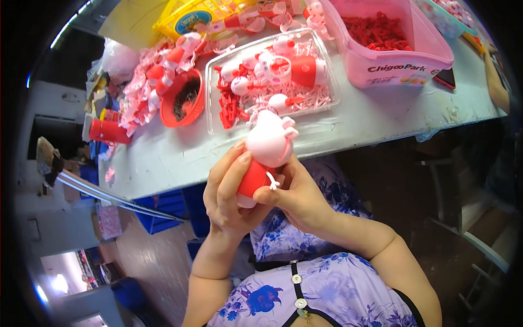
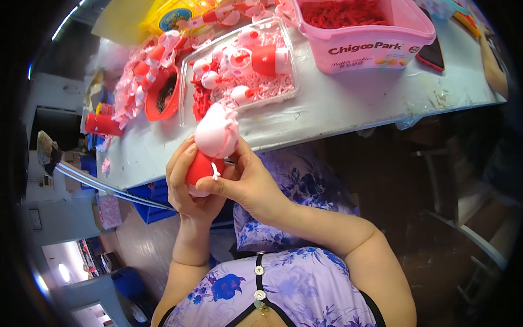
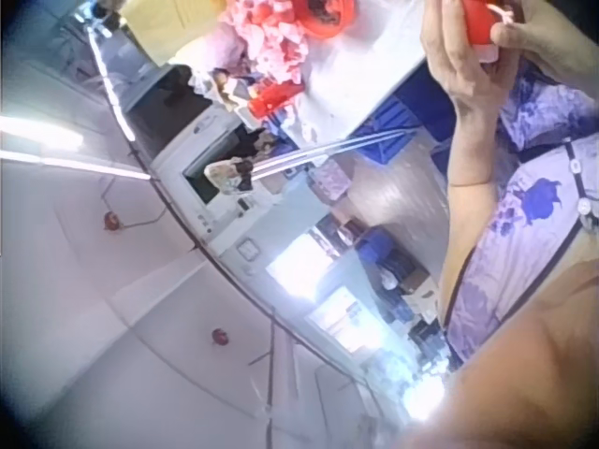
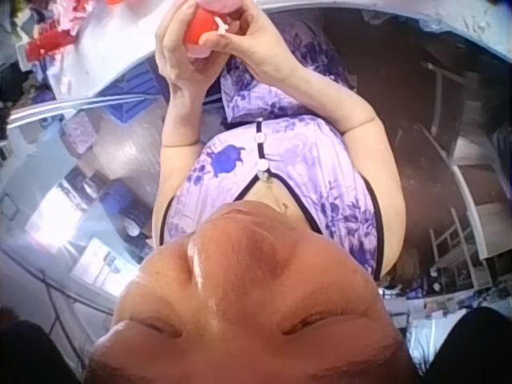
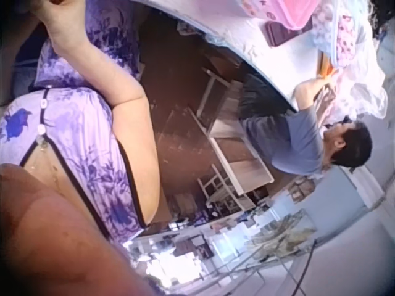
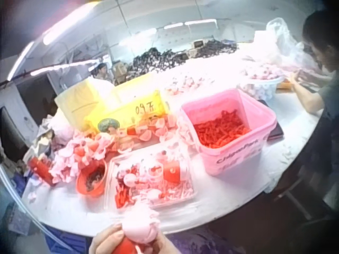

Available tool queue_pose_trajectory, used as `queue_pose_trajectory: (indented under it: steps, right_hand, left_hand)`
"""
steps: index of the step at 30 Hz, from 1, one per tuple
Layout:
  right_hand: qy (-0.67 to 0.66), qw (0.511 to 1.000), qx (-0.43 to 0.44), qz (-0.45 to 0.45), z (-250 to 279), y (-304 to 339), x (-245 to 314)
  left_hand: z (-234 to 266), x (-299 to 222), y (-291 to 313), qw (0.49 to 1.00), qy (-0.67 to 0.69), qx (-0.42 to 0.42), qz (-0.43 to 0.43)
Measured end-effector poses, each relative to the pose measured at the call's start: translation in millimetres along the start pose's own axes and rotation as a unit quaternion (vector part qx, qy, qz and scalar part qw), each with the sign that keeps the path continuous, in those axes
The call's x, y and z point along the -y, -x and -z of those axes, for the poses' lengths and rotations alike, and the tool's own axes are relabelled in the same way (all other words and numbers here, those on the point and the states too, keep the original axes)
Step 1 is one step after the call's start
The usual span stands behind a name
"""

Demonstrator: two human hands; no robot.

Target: The person assembles small plastic pig figurines by hand. They pick up various pink and white plastic components, including heads, bodies, and limbs, and snap them together to form complete figures. The person repeatedly assembles and disassembles the toys, handling them one at a time.

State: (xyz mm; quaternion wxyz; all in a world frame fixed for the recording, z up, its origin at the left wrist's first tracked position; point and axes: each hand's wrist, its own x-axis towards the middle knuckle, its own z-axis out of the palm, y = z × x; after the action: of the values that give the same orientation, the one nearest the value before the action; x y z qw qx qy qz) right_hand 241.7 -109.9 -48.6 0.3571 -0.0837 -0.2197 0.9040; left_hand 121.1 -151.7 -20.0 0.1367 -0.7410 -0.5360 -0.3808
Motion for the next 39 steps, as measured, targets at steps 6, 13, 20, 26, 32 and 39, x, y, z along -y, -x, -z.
queue_pose_trajectory:
  steps: [6,13,20,26,32,39]
  right_hand:
    - [0.098,0.986,-0.044,-0.125,25,40,-7]
    - [0.134,0.976,-0.063,-0.16,45,64,-25]
    - [0.122,0.963,-0.127,-0.204,51,80,-22]
    - [0.14,0.957,-0.14,-0.213,63,90,-30]
    - [0.185,0.955,-0.124,-0.197,75,99,-33]
    - [0.523,0.814,-0.085,-0.237,68,111,11]
  left_hand:
    - [-12,-3,44,0.991,0.13,-0.012,0.038]
    - [-32,-17,91,0.981,0.161,-0.044,0.096]
    - [-44,-24,115,0.969,0.227,0.022,0.1]
    - [-49,-28,135,0.956,0.245,0.092,0.133]
    - [-48,-37,130,0.944,0.216,0.149,0.198]
    - [-29,-41,127,0.866,0.337,0.199,0.311]
